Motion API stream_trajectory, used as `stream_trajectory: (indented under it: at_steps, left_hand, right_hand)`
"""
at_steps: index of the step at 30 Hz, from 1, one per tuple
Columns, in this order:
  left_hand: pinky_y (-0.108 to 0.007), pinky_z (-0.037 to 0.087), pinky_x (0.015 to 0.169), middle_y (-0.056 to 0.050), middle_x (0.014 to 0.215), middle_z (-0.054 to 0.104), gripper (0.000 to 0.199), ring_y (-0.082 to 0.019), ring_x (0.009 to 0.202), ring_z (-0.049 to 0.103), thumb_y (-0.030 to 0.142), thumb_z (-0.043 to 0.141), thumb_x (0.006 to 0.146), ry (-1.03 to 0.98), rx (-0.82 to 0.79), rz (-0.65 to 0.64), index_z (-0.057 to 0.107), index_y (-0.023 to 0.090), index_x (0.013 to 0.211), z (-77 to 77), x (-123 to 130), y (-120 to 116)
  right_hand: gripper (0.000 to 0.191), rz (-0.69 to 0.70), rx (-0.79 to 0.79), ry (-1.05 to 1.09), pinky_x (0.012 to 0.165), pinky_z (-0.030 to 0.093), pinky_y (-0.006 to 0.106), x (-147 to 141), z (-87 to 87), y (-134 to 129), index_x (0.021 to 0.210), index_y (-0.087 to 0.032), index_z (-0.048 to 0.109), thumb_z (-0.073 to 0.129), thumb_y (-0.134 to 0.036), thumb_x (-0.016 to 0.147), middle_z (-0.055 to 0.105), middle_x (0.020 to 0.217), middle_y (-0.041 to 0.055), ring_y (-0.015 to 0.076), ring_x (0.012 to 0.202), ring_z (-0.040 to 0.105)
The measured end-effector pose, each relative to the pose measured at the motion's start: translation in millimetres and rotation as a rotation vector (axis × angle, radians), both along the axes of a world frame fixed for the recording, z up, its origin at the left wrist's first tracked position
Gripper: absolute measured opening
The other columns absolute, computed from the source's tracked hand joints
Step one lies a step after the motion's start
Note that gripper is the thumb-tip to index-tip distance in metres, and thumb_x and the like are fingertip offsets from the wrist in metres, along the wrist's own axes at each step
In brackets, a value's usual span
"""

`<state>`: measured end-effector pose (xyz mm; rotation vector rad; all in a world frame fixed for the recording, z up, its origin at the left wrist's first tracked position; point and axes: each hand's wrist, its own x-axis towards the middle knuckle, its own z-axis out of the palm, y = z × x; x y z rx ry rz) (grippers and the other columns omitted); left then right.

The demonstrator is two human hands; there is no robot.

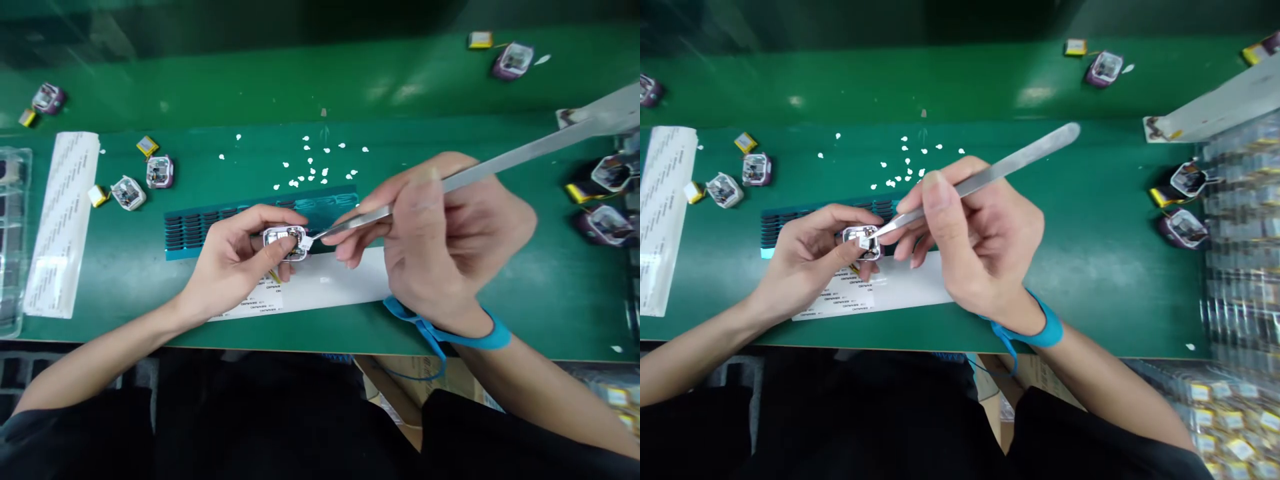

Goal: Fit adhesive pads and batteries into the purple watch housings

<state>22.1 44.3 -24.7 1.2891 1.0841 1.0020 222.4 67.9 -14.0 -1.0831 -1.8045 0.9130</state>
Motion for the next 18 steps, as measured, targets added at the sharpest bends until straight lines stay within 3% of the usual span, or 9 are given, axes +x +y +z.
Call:
stream_trajectory:
  at_steps: [5, 10, 15, 18]
  left_hand:
    - [-0.033, 0.069, 0.069, -0.007, 0.107, 0.079, 0.031, -0.019, 0.076, 0.077, 0.022, 0.075, 0.089, 0.024, -0.009, -0.115, 0.072, 0.023, 0.12, 1.5, -3, -1]
    - [-0.037, 0.07, 0.078, -0.009, 0.117, 0.077, 0.034, -0.024, 0.095, 0.078, 0.019, 0.072, 0.09, 0.026, 0.055, -0.088, 0.07, 0.022, 0.124, 1.4, 4, -6]
    - [-0.034, 0.07, 0.064, -0.005, 0.09, 0.079, 0.037, -0.02, 0.068, 0.077, 0.021, 0.073, 0.091, 0.064, 0.036, -0.072, 0.068, 0.023, 0.127, 0.4, 4, -9]
    - [-0.034, 0.069, 0.063, -0.004, 0.083, 0.077, 0.037, -0.02, 0.065, 0.077, 0.023, 0.073, 0.091, 0.042, 0.015, -0.066, 0.068, 0.021, 0.128, 0.1, 4, -10]
  right_hand:
    - [0.025, 0.022, -0.035, 0.154, 0.053, 0.061, 0.032, -5, -0.2, 3, 0.094, -0.027, 0.066, 0.048, -0.039, 0.106, 0.075, 0.074, -0.0005, 0.0169, 0.059, 0.072]
    - [0.025, 0.019, -0.05, 0.147, 0.052, 0.06, 0.028, -6, -2.3, 4, 0.088, -0.023, 0.064, 0.054, -0.038, 0.104, 0.074, 0.076, -0.0005, 0.0153, 0.061, 0.073]
    - [0.027, -0.014, -0.07, 0.087, 0.054, 0.061, 0.029, -6, -4.4, 5, 0.088, -0.024, 0.066, 0.053, -0.041, 0.104, 0.075, 0.08, 0.0017, 0.018, 0.067, 0.075]
    - [0.024, 0.015, -0.053, 0.161, 0.051, 0.059, 0.027, -7, -4.1, 5, 0.087, -0.022, 0.066, 0.055, -0.036, 0.103, 0.076, 0.077, 0.0005, 0.0151, 0.06, 0.073]
